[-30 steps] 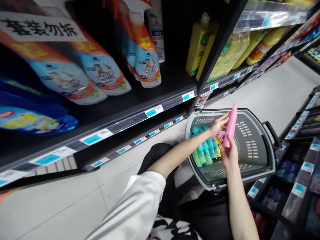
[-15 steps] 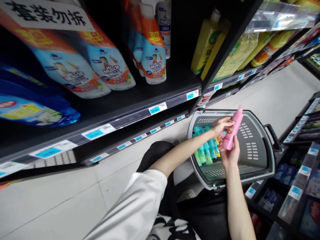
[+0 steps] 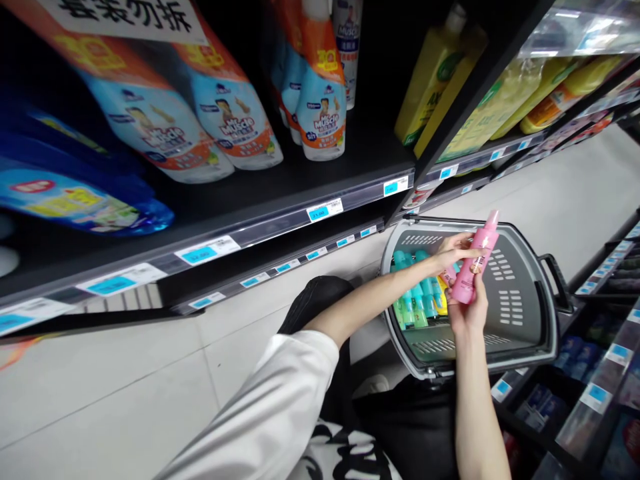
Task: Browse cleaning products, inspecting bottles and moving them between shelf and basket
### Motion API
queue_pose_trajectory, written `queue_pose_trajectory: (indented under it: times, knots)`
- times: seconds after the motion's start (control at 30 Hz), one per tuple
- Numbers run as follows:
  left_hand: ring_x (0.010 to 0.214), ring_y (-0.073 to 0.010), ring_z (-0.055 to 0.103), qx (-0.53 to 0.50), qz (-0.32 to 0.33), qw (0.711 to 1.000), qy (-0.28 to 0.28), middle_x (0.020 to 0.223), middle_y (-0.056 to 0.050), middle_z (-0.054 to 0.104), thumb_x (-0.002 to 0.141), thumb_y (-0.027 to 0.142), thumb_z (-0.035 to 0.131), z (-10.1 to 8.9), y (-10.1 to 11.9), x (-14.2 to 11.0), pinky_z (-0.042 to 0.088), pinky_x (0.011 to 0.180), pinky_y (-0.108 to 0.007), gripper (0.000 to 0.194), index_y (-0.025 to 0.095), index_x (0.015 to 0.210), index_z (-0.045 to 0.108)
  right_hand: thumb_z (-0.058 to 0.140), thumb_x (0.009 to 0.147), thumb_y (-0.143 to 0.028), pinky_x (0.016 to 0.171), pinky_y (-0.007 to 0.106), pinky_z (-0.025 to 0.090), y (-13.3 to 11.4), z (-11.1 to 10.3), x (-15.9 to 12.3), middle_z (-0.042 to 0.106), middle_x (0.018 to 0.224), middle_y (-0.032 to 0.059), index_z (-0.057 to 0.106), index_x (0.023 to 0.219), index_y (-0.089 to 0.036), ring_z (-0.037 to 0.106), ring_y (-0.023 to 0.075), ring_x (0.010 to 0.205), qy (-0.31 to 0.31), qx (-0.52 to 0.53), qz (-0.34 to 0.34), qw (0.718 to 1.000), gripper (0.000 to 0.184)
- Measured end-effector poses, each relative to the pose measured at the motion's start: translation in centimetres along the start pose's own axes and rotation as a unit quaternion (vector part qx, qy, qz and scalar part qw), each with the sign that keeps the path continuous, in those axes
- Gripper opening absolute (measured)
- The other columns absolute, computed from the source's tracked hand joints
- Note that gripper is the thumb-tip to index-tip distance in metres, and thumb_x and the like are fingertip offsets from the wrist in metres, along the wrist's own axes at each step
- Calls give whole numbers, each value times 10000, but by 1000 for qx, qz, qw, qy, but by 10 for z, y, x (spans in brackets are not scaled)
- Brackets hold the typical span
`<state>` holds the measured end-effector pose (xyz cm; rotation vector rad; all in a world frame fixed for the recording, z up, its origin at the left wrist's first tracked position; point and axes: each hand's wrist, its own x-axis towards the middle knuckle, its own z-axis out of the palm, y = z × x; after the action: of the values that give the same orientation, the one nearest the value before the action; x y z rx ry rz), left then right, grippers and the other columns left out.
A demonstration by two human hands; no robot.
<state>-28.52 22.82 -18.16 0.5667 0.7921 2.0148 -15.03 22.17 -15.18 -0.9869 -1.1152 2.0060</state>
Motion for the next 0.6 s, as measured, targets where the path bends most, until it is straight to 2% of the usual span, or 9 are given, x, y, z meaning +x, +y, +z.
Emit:
queue_pose_trajectory:
  times: [0.17,0.37,0.47,0.6]
  knots:
    - [931,-199,644,-19,-12,1000,-12,1070,-82,735,702,412,924,1,0,0,513,843,-349,528,183,1155,778,807,834,-490,500,189,484,-3,1,-2,721,890,-21,736,1064,-223,635,108,661,0,18,12,1000,360]
    - [1046,-258,641,-35,-22,999,27,1308,-164,721,809,364,838,0,-3,5,523,894,-402,406,178,1167,805,705,882,-576,499,240,492,-4,4,-5,687,840,-7,716,1005,-242,616,141,648,20,-1,38,999,356]
    - [1054,-278,634,-46,-8,999,27,1299,-188,719,841,330,819,1,-2,6,512,913,-436,368,170,1172,812,677,879,-622,501,277,500,-4,8,-4,661,807,1,698,983,-255,594,150,619,-9,2,54,999,382]
    - [959,-248,628,-52,-3,999,16,1189,-171,733,862,283,784,-1,5,9,502,858,-438,359,179,1206,804,655,861,-668,506,372,549,-3,17,-11,684,816,35,695,933,-289,588,167,581,-16,14,95,995,387]
